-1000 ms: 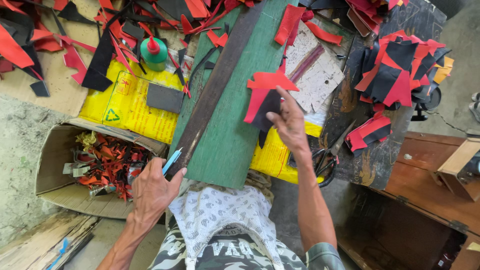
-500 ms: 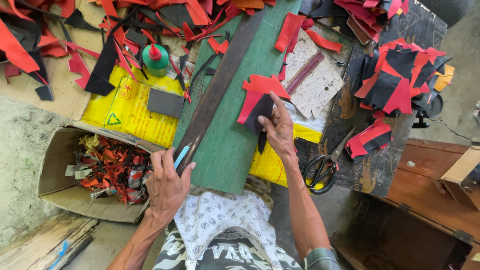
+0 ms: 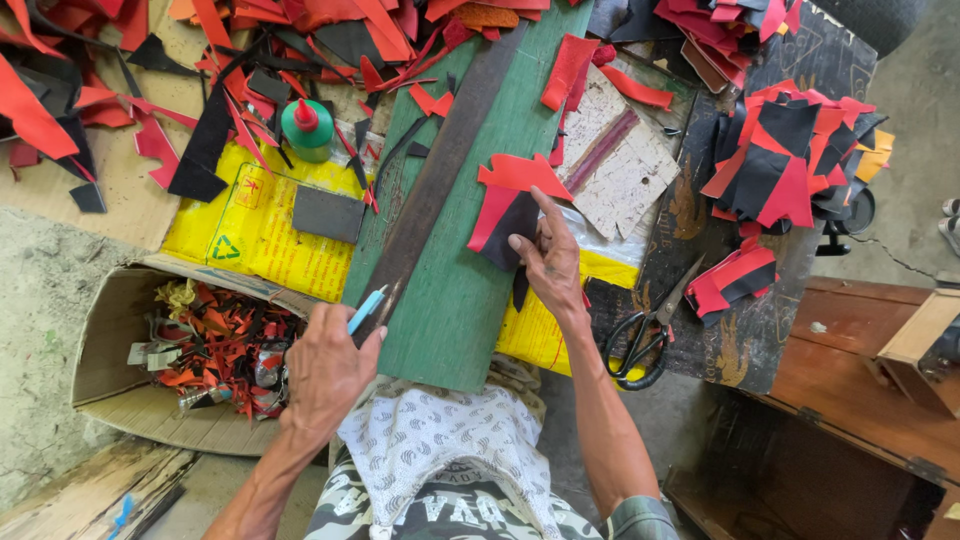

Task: The person uses a utility knife to cut red and black material pieces on a green cutting board. They repeatedly position the material, cut along edges, and place the cut pieces into a pile on the table.

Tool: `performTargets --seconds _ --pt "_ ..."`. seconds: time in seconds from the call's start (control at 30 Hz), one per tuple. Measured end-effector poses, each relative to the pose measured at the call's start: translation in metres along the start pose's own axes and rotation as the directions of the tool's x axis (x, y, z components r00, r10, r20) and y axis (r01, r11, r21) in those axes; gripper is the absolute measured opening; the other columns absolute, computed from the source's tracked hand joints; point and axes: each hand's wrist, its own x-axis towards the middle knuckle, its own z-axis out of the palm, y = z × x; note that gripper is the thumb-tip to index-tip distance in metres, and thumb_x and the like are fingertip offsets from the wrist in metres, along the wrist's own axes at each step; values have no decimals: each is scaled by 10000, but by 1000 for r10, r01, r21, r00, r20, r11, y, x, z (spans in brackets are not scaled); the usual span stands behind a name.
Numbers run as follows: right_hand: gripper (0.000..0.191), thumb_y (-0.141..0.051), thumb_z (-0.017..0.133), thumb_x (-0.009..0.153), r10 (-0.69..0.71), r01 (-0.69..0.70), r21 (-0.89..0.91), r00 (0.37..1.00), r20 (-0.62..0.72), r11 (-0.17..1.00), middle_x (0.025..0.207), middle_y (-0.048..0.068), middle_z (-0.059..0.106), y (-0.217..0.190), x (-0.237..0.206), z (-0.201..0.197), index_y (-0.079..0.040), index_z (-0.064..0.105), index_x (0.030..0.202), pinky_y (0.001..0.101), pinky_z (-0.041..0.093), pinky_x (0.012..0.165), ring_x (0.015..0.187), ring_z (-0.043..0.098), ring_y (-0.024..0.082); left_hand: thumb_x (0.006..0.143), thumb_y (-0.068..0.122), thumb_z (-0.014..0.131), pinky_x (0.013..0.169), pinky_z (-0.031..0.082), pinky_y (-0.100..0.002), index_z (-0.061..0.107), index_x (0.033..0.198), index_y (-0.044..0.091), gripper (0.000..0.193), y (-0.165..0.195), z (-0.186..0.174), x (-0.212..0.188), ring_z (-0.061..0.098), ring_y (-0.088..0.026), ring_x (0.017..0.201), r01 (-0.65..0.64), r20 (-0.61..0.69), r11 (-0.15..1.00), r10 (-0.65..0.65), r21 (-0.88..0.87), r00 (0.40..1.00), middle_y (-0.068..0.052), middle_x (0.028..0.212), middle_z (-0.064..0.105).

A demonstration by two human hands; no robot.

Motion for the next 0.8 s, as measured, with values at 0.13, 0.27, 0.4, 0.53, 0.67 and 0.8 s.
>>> performTargets --seconds 0.13,0.27,0.4,0.53,0.67,0.8 --pt "655 33 703 925 2 -4 -72 999 -33 997 800 -73 360 -5 -3 2 -80 490 1533 194 359 602 682 353 41 906 283 735 525 523 -398 572 1175 -54 461 12 14 -6 677 -292 672 -40 -55 999 39 -11 998 -174 1031 569" --pt "480 19 634 1003 10 -6 37 994 -109 999 844 -90 389 0 1 2 -42 552 1473 191 334 612 715 359 29 853 297 772 518 536 -440 543 1218 -82 573 17 9 -9 680 -347 688 -36 -169 998 27 -50 985 -209 1045 550" --pt "473 33 625 989 -28 37 94 995 -97 995 877 -97 385 11 11 0 -30 546 1452 176 337 639 738 356 20 864 284 758 583 536 -490 553 1142 -57 485 21 2 -5 684 -395 720 -57 -172 996 46 -64 984 -213 1064 557" --pt "498 43 636 971 -28 32 41 995 -97 999 858 -91 347 19 12 2 -34 550 1456 173 326 632 728 339 23 823 297 775 609 541 -505 561 1087 -40 479 23 -2 1 681 -407 735 -40 -160 998 33 -41 987 -213 1043 572" --pt "493 30 636 986 -41 49 103 996 -78 993 904 -103 389 16 10 2 -32 528 1463 158 369 681 774 382 16 825 287 793 622 535 -487 585 1043 -28 436 19 -5 5 688 -379 722 -62 -107 996 55 -70 993 -210 923 643" --pt "477 -14 648 994 52 -37 161 995 -88 986 848 -93 422 2 15 3 -45 555 1461 184 372 584 700 402 26 809 257 767 533 552 -371 614 1046 -14 391 9 -2 10 730 -219 592 -65 55 877 103 -475 993 -67 735 699"
